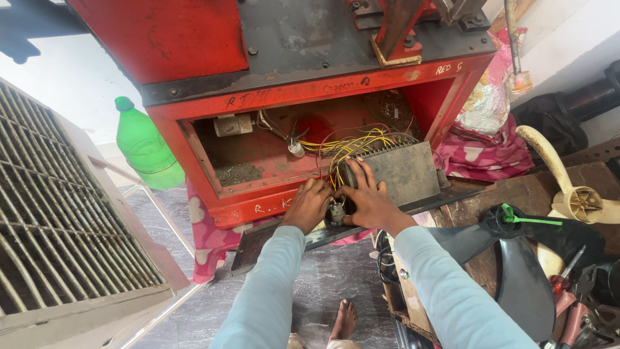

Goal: The person adjusts the knobs and digital controller on a red winding machine using a screwdriver, then opens the machine's lower panel and works on the wiring and components inside, using pliers and a screwdriver on the internal parts.

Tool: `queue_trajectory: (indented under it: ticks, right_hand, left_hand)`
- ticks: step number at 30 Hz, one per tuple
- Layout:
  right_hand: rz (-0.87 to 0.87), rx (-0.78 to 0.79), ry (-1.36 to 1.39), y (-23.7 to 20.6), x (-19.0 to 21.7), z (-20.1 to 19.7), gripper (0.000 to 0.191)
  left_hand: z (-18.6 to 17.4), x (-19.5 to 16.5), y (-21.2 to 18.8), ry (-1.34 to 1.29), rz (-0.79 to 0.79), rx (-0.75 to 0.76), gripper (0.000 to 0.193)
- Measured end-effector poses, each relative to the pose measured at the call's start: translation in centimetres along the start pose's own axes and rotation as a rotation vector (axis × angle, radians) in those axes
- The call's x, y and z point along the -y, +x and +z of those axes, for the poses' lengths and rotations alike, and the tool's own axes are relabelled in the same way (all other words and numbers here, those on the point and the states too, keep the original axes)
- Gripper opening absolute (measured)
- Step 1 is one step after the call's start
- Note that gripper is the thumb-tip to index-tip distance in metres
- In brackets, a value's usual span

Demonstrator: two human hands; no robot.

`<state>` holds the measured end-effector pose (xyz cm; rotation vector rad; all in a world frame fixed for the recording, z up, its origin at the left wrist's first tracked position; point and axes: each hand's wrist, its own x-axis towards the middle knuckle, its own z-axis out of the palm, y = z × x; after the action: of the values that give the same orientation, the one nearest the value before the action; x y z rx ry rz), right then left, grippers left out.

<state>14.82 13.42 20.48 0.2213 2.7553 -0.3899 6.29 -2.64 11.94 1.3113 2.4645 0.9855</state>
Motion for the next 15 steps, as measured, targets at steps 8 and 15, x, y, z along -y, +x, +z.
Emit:
queue_trajectory:
  ticks: [8, 15]
  right_hand:
    - [-0.015, -0.028, -0.017, -0.02, -0.11, -0.2, 0.064]
    - [-0.021, -0.027, -0.014, 0.25, -0.35, 0.11, 0.068]
  left_hand:
    - [0.18, 0.13, 0.0, 0.004, 0.006, -0.008, 0.017]
    - [0.09, 0.08, 0.03, 0.005, 0.007, -0.009, 0.017]
